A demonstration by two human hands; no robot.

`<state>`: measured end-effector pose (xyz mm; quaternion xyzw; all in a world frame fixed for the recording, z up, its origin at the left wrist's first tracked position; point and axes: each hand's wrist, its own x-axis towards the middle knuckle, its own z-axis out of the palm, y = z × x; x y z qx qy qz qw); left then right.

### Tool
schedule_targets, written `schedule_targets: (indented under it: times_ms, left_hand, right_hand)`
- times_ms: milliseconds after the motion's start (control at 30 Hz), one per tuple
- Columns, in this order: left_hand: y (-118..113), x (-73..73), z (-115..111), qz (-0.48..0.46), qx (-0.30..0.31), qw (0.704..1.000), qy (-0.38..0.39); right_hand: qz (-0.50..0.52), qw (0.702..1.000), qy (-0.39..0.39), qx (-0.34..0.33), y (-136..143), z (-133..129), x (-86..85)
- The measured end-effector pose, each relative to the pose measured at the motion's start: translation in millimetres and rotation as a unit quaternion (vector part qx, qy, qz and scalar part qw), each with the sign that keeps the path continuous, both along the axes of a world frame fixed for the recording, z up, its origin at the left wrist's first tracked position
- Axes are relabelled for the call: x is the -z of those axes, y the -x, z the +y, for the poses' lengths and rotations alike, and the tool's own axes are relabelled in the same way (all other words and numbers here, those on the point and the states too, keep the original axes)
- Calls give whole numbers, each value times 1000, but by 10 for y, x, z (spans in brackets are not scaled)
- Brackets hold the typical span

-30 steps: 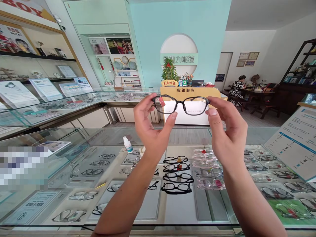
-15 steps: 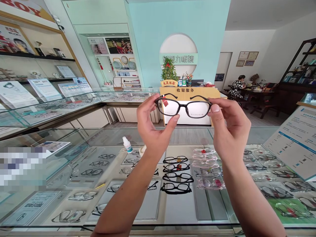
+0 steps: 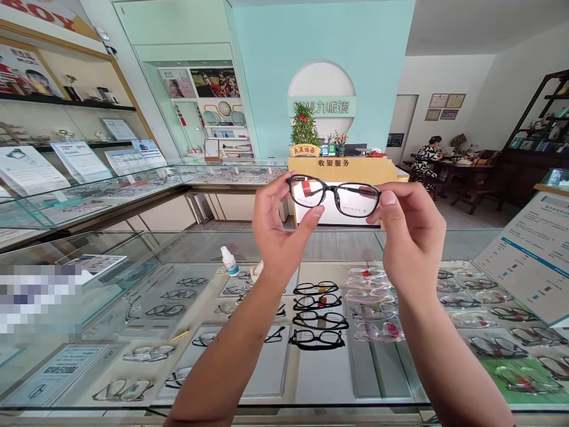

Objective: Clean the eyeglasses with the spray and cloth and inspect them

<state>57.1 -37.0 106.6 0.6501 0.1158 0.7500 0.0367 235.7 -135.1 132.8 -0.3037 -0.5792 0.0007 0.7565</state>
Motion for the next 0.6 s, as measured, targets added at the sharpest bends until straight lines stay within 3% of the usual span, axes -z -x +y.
schedule_targets:
  times_ms: [200, 600]
  left_hand:
    - [-74, 9, -32, 13, 14, 1000, 14]
    - [-83, 44, -85, 1, -79, 997, 6]
  right_hand:
    - [30, 999, 2, -37, 47, -49, -27]
    - [29, 996, 62, -59, -85, 204, 55]
